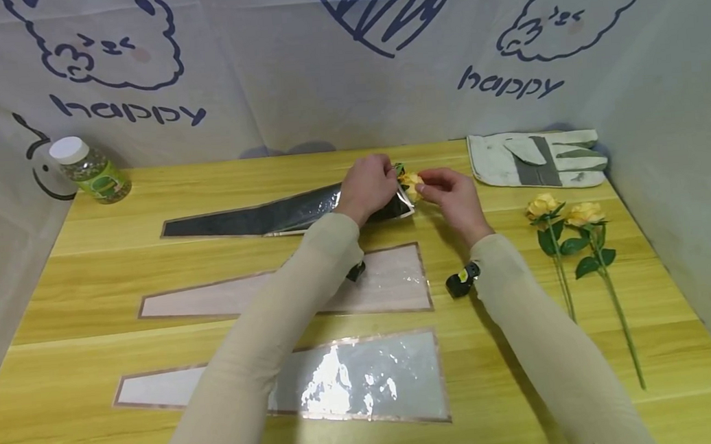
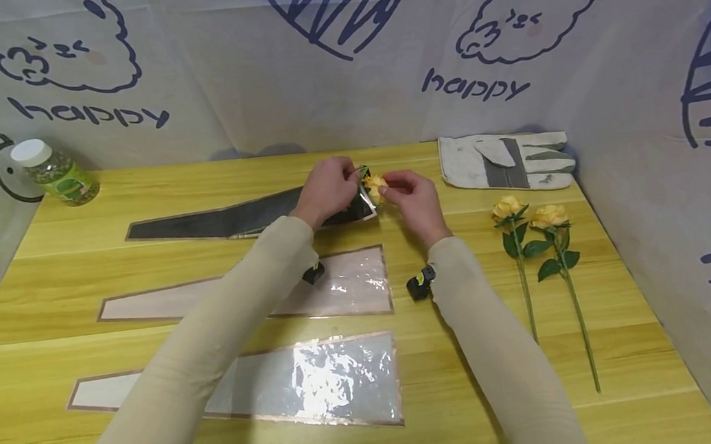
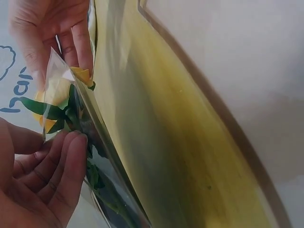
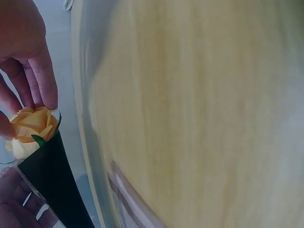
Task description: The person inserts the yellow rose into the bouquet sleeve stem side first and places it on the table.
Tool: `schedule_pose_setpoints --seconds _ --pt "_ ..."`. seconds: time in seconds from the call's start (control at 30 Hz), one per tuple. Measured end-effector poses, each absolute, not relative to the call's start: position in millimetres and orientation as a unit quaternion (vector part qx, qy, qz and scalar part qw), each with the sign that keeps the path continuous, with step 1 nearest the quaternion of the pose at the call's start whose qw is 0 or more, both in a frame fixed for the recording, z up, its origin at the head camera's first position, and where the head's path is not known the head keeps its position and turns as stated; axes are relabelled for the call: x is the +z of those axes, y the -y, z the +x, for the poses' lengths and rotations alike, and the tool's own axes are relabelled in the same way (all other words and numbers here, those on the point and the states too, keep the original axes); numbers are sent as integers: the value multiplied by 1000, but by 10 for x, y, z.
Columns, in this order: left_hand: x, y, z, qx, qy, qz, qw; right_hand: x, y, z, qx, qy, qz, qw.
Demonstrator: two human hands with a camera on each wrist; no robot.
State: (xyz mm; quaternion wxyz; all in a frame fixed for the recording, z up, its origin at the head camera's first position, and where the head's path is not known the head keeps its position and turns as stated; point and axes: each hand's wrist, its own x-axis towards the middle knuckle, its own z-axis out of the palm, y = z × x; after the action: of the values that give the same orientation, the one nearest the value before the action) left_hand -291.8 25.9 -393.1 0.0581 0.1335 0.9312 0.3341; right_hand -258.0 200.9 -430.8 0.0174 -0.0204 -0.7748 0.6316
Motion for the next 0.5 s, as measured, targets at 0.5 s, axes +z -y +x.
schedule_pose_setpoints --seconds 0.5 --pt "-3934 -252 -2952 327 -919 204 84 -4305 -2032 -2566 615 788 -37 5"
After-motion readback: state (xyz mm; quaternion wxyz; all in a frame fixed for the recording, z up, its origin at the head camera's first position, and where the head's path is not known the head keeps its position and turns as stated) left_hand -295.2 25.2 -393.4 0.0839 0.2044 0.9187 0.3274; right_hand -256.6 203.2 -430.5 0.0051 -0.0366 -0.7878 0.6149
